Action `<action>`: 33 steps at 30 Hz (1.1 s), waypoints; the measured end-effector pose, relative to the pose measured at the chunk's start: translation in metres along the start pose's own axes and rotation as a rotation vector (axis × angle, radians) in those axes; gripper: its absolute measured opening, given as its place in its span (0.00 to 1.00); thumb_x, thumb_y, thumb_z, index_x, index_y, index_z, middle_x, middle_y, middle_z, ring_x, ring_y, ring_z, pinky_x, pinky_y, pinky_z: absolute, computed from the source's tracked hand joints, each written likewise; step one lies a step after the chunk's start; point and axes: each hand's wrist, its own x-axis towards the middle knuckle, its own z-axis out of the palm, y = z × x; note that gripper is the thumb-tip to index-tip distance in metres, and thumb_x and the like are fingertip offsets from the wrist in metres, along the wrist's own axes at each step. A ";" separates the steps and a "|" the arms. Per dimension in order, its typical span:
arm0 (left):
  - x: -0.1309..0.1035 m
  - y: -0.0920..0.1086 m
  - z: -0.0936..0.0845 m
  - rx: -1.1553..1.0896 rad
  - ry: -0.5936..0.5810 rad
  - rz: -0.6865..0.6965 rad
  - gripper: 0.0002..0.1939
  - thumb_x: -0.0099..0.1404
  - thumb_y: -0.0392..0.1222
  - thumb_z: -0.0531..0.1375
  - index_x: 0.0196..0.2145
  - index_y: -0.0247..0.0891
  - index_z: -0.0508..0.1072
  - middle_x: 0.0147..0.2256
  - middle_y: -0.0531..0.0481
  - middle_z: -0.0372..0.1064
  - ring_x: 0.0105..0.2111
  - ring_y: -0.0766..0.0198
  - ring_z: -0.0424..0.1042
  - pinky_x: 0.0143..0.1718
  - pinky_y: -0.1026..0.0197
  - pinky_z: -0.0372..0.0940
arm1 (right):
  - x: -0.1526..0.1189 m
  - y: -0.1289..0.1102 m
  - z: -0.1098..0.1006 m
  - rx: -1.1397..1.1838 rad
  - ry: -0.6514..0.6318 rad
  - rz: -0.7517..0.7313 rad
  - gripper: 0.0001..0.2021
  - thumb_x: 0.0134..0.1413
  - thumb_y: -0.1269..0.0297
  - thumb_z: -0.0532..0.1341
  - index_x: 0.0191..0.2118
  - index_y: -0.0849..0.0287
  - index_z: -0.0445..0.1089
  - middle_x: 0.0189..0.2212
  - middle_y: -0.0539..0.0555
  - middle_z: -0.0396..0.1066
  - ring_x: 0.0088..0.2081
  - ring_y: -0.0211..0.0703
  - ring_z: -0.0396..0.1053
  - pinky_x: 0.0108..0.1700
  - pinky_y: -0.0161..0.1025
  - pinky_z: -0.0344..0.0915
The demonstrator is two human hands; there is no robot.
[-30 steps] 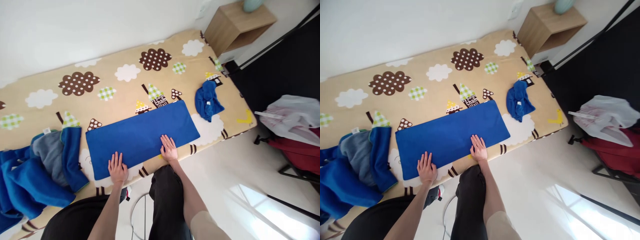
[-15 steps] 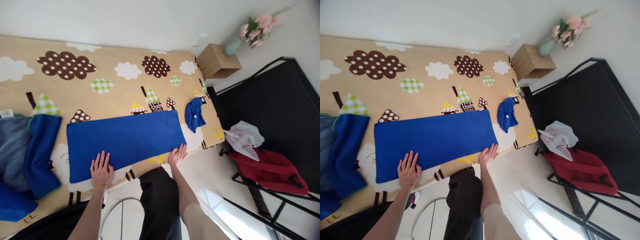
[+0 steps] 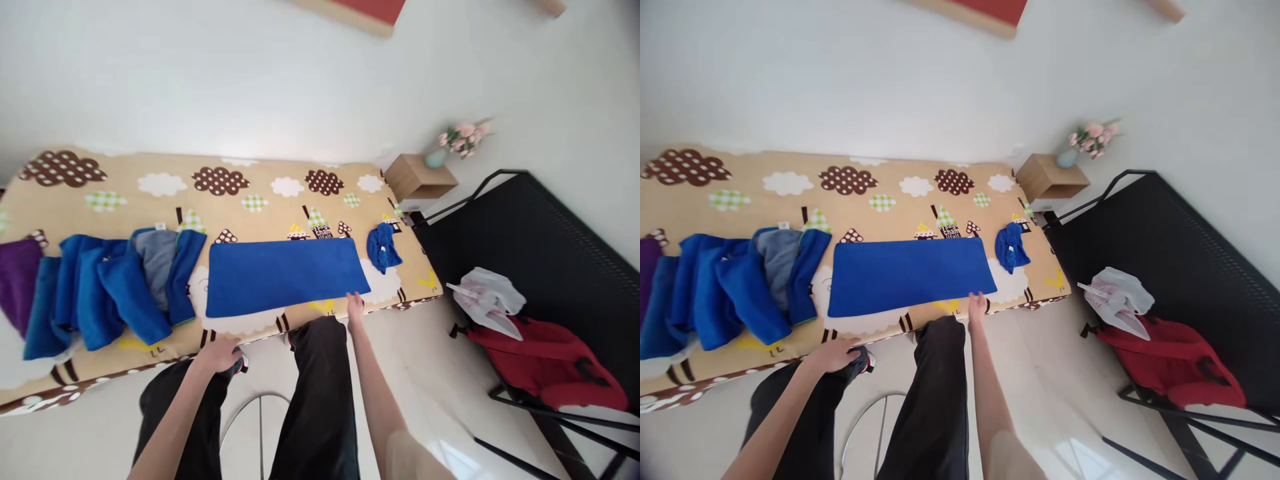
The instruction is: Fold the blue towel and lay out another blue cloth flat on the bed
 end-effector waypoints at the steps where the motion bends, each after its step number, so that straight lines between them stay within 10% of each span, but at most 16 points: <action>1: -0.021 0.005 -0.010 -0.018 -0.010 0.016 0.21 0.66 0.49 0.55 0.51 0.43 0.79 0.47 0.40 0.79 0.48 0.47 0.78 0.52 0.48 0.70 | -0.026 -0.014 -0.007 0.113 -0.060 0.067 0.38 0.68 0.42 0.37 0.59 0.63 0.72 0.47 0.63 0.78 0.48 0.49 0.76 0.55 0.47 0.69; 6: -0.120 0.041 -0.031 0.027 0.341 0.131 0.24 0.73 0.46 0.47 0.56 0.41 0.76 0.51 0.40 0.77 0.55 0.48 0.74 0.64 0.41 0.59 | -0.146 -0.054 -0.039 0.419 -0.263 0.183 0.39 0.67 0.37 0.41 0.66 0.61 0.66 0.64 0.62 0.67 0.66 0.54 0.64 0.66 0.51 0.61; 11: -0.169 0.061 -0.014 0.167 0.560 0.163 0.18 0.69 0.38 0.52 0.48 0.44 0.79 0.62 0.43 0.68 0.67 0.43 0.59 0.70 0.28 0.34 | -0.201 -0.079 -0.058 0.070 -0.211 0.165 0.38 0.68 0.45 0.44 0.73 0.67 0.50 0.70 0.68 0.55 0.67 0.64 0.60 0.65 0.59 0.60; 17: -0.158 0.073 -0.015 0.121 0.527 0.277 0.16 0.70 0.38 0.52 0.43 0.43 0.80 0.58 0.45 0.72 0.65 0.44 0.63 0.69 0.28 0.37 | -0.223 -0.103 -0.063 -0.297 -0.134 0.051 0.37 0.68 0.52 0.50 0.73 0.73 0.47 0.70 0.77 0.48 0.69 0.72 0.53 0.65 0.61 0.56; 24: -0.131 0.133 -0.011 -0.148 0.501 0.342 0.15 0.71 0.38 0.51 0.38 0.43 0.79 0.48 0.46 0.79 0.58 0.52 0.71 0.67 0.41 0.51 | -0.224 -0.108 -0.065 -0.342 -0.157 -0.006 0.37 0.66 0.53 0.53 0.73 0.69 0.47 0.70 0.77 0.48 0.69 0.72 0.52 0.65 0.62 0.53; 33: -0.136 0.177 0.004 -0.161 0.429 0.342 0.14 0.70 0.37 0.52 0.38 0.44 0.78 0.43 0.48 0.80 0.56 0.54 0.71 0.64 0.44 0.53 | -0.194 -0.128 -0.059 -0.377 -0.289 -0.080 0.28 0.64 0.56 0.56 0.65 0.63 0.64 0.67 0.73 0.55 0.64 0.73 0.56 0.59 0.62 0.56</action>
